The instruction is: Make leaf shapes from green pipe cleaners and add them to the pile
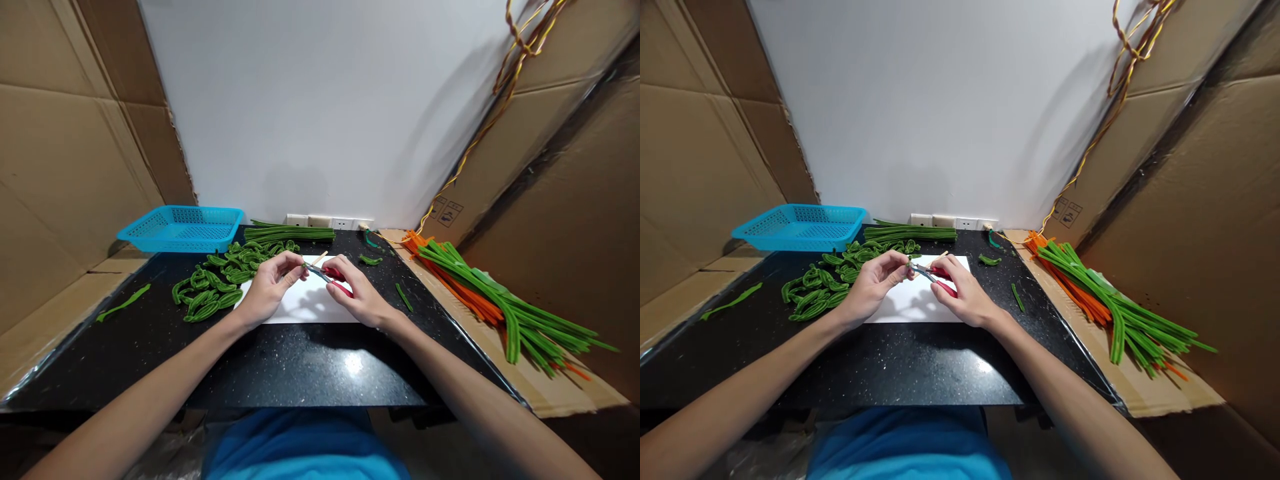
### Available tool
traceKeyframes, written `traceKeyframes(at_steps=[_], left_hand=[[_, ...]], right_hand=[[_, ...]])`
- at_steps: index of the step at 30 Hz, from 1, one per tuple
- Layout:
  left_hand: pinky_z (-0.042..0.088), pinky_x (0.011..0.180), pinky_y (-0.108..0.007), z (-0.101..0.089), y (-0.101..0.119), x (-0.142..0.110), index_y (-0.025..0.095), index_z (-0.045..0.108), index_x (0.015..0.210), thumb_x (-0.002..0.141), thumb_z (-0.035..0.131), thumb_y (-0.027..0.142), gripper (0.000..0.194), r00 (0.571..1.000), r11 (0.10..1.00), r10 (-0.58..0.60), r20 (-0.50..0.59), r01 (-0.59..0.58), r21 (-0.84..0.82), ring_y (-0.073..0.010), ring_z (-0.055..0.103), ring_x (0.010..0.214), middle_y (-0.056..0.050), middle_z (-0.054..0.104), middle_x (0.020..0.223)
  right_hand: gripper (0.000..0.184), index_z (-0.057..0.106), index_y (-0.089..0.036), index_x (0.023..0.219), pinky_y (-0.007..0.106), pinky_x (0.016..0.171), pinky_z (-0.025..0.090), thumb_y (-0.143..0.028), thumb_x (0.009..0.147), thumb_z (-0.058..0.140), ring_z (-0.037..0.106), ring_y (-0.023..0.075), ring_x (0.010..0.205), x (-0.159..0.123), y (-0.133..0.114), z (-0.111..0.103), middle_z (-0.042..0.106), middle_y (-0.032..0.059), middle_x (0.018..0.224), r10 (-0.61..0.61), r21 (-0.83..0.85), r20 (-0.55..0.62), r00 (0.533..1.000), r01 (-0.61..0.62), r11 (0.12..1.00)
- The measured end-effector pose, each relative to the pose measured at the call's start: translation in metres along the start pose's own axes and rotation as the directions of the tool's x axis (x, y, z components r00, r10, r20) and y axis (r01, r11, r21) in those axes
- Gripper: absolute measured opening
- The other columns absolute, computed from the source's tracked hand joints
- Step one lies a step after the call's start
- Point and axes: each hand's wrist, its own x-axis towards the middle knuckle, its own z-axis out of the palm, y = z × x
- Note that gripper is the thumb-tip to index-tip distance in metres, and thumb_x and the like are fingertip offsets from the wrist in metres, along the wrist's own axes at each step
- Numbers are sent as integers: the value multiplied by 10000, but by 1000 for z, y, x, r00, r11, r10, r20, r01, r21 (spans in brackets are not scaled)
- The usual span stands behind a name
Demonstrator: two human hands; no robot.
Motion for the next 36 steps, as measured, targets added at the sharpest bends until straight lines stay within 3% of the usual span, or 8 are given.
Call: traceKeyframes(at_steps=[12,22,36], left_hand=[[504,819,-308,1,0,0,169,643,948,894,757,381,247,1000,1000,-17,-16,17,-14,-173,642,843,-32,663,853],[524,816,-296,0,-4,0,167,659,951,884,776,364,239,999,1000,-19,-39,19,-14,-166,659,837,-33,677,868],[508,779,-285,1,0,0,170,631,958,910,739,387,247,999,1000,-10,-46,11,15,-160,629,807,-26,649,844]], right_hand=[[268,509,-222,1256,397,934,471,-373,1036,510,570,252,1068,-1,-7,3,547,96,1185,21,-193,10,1000,-19,981],[235,526,-213,1170,347,814,481,-406,1038,504,608,231,958,-1,-9,4,596,97,1144,48,-295,-11,999,-49,954],[258,560,-211,1135,291,664,386,-442,1028,522,606,186,719,-2,-6,7,706,54,962,100,-388,-47,994,-111,915]])
